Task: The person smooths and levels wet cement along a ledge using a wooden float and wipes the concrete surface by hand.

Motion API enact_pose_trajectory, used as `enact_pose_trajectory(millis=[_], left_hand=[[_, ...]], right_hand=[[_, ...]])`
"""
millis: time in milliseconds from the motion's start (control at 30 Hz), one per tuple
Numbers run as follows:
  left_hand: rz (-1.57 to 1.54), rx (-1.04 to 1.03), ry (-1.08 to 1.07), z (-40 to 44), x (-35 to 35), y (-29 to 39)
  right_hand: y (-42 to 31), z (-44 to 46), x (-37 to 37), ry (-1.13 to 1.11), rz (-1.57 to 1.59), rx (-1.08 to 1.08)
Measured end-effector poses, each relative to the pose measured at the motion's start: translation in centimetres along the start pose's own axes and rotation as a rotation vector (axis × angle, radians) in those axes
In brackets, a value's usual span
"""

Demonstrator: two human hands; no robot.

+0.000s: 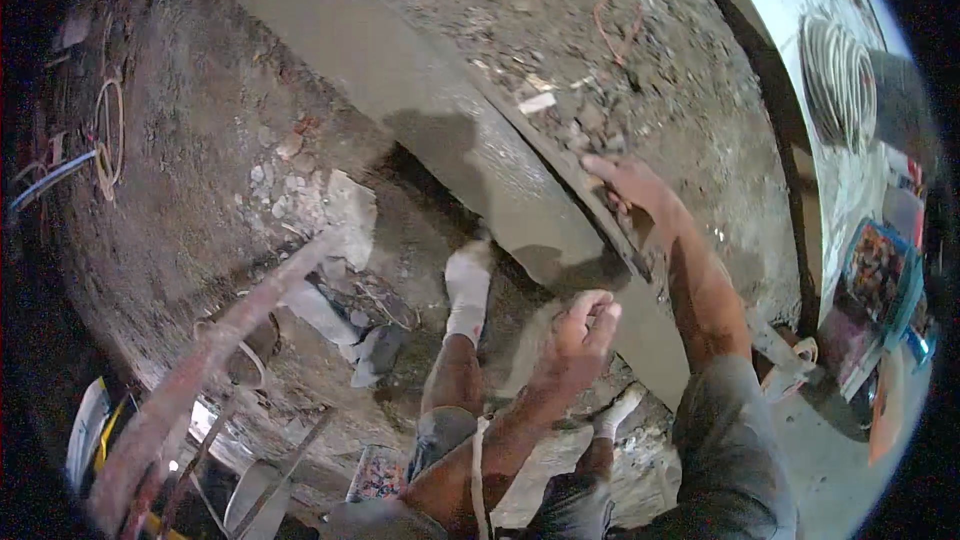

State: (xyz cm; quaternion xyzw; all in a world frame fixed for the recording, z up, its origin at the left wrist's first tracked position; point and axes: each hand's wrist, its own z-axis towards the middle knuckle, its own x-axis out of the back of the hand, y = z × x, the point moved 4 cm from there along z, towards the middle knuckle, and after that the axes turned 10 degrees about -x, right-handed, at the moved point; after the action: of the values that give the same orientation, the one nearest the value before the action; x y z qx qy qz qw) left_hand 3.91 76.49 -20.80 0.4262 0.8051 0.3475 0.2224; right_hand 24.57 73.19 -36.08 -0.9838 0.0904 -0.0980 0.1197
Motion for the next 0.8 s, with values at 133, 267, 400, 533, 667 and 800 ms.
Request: enact_pose_trajectory(millis=[133,267,400,533,667,800], left_hand=[[0.095,0.061,-0.052,-1.6,-3.4,-1.3],[0.259,-0.03,-0.031,-1.5,-5.1,-5.9],[0.232,0.001,-0.061,-1.4,-4.9,-6.5],[0.305,-0.155,0.024,0.6,0.0,-1.4],[0.307,-0.247,0.371,3.5,7.3,1.0],[0.255,-0.446,0.559,3.9,10.3,3.6]], right_hand=[[16.4,-8.3,-0.4,0.088,-0.071,-0.157],[31.4,-16.4,-0.8,0.161,0.036,-0.185],[33.3,-17.7,-0.1,0.191,0.321,-0.27],[17.4,-11.9,1.5,0.32,0.098,0.012],[-7.7,-5.0,0.7,0.546,-0.174,0.531],[-25.1,1.1,-1.9,0.661,-0.298,0.582]])
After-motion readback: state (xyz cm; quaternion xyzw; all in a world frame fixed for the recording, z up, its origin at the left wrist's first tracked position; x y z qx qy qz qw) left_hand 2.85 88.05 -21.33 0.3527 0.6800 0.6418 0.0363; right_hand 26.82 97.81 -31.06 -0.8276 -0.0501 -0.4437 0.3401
